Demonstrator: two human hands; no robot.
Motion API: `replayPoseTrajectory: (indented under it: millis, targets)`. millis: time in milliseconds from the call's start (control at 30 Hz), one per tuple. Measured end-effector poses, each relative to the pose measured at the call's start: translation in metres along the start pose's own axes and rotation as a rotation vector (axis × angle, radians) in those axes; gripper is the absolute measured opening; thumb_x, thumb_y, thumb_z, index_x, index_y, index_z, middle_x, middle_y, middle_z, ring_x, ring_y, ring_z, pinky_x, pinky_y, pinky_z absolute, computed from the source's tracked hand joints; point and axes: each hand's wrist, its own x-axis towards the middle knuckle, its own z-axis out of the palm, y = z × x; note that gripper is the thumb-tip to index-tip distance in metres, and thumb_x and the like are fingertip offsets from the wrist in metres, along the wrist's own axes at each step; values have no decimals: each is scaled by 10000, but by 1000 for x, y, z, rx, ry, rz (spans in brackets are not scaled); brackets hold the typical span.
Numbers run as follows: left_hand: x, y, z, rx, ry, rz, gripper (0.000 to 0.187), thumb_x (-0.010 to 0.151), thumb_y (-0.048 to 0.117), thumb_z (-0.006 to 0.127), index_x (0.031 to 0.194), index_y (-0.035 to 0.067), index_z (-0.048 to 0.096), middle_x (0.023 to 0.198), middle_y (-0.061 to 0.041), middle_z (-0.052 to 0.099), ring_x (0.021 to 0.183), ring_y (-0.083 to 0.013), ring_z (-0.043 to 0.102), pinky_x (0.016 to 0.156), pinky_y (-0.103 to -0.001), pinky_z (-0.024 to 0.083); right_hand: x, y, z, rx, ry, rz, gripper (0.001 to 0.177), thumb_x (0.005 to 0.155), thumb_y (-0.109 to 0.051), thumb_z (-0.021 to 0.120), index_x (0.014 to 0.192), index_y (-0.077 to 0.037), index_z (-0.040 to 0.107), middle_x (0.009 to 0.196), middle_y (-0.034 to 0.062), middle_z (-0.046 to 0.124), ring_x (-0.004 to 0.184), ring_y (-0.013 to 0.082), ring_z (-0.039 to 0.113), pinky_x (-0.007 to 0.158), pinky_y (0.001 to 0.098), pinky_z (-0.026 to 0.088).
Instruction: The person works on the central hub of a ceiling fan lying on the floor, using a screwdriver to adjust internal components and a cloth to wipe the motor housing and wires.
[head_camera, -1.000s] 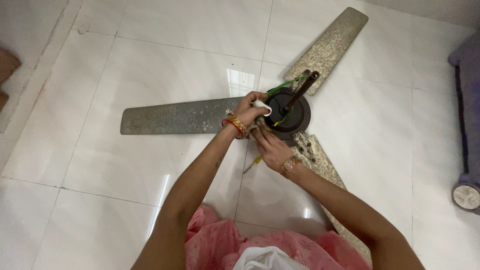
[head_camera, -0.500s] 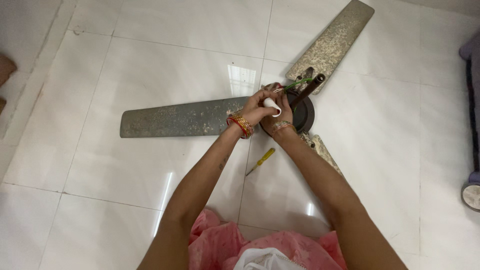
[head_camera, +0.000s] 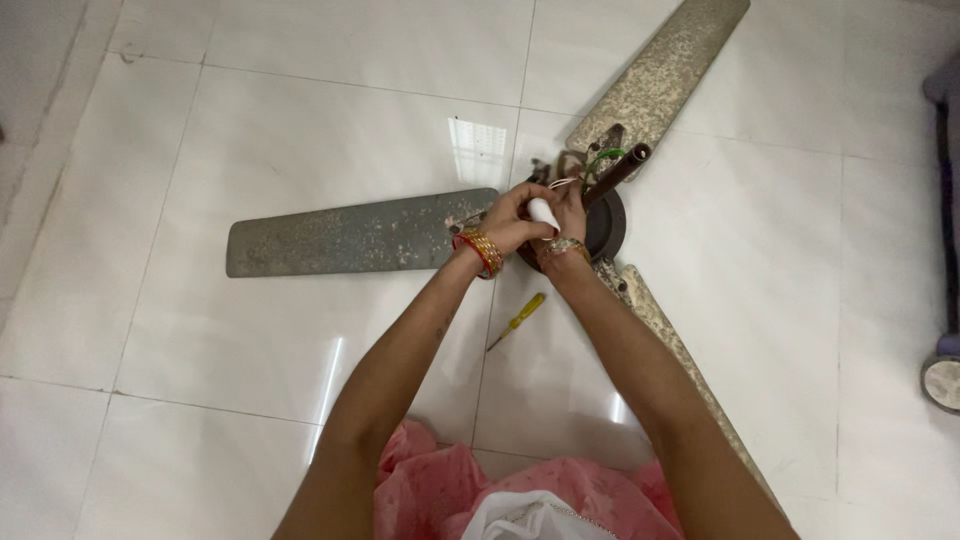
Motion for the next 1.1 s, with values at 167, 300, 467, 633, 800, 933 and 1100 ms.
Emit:
replayPoseTrajectory:
  millis: [167, 300, 467, 633, 800, 933, 1100]
  targets:
    - [2, -8, 2, -32, 37, -27, 523, 715, 78, 801, 1217, 64, 657, 1149, -103, 717, 1060, -215, 690, 948, -347, 561, -35, 1, 0, 88, 92, -156, 298, 944, -220, 535, 1165, -60, 652, 1180, 133, 670, 1189, 288, 620, 1117, 467, 419]
    - [5, -14, 2, 8, 103, -81, 617, 715, 88, 800, 1297, 69, 593, 1241, -114, 676, 1104, -234, 673, 963, -347, 550, -72, 10, -1, 247, 330, -247, 264, 894, -126, 614, 1102, 16, 692, 1154, 229, 683, 1118, 332, 654, 1111, 440, 425]
    - [1, -30, 10, 90, 222, -136, 783, 693, 134, 834, 1389, 48, 485, 1355, -172, 594, 1176, -283, 639, 1004, -380, 536, -113, 38, 9, 200, 432, -320, 274, 852, -103, 618, 1086, 26, 681, 1202, 244, 674, 1118, 328, 660, 1111, 412, 425]
    - [-2, -45, 28, 247, 210, -216, 931, 670, 175, 823, 1480, 66, 377, 1419, -205, 524, 1244, -321, 592, 1052, -406, 493, -138, 73, 33, 194, 229, -342, 279, 904, -106, 591, 1150, 6, 659, 1234, 194, 667, 1130, 294, 660, 1102, 406, 441]
    - [-2, -53, 42, 554, 199, -108, 978, 733, 248, 832, 1517, 11, 299, 1411, -310, 493, 1261, -431, 556, 1092, -462, 457, -150, 117, 56, 373, -314, -51, 280, 996, -104, 511, 1251, -14, 581, 1300, 185, 604, 1051, 256, 665, 935, 405, 549]
    - [-6, -51, 47, 665, 129, -192, 1059, 751, 290, 831, 1565, 14, 213, 1402, -390, 432, 1258, -495, 535, 1087, -467, 465, -158, 153, 70, 422, -256, 156, 317, 962, -52, 552, 1274, -15, 592, 1214, 181, 632, 989, 281, 701, 783, 375, 622]
    - [-13, -40, 49, 728, 131, -181, 1074, 747, 334, 841, 1575, 44, 220, 1398, -387, 420, 1278, -510, 524, 1083, -482, 466, -126, 190, 90, 556, -153, 463, 351, 953, -100, 614, 1289, -2, 578, 1183, 224, 622, 876, 371, 711, 693, 469, 610]
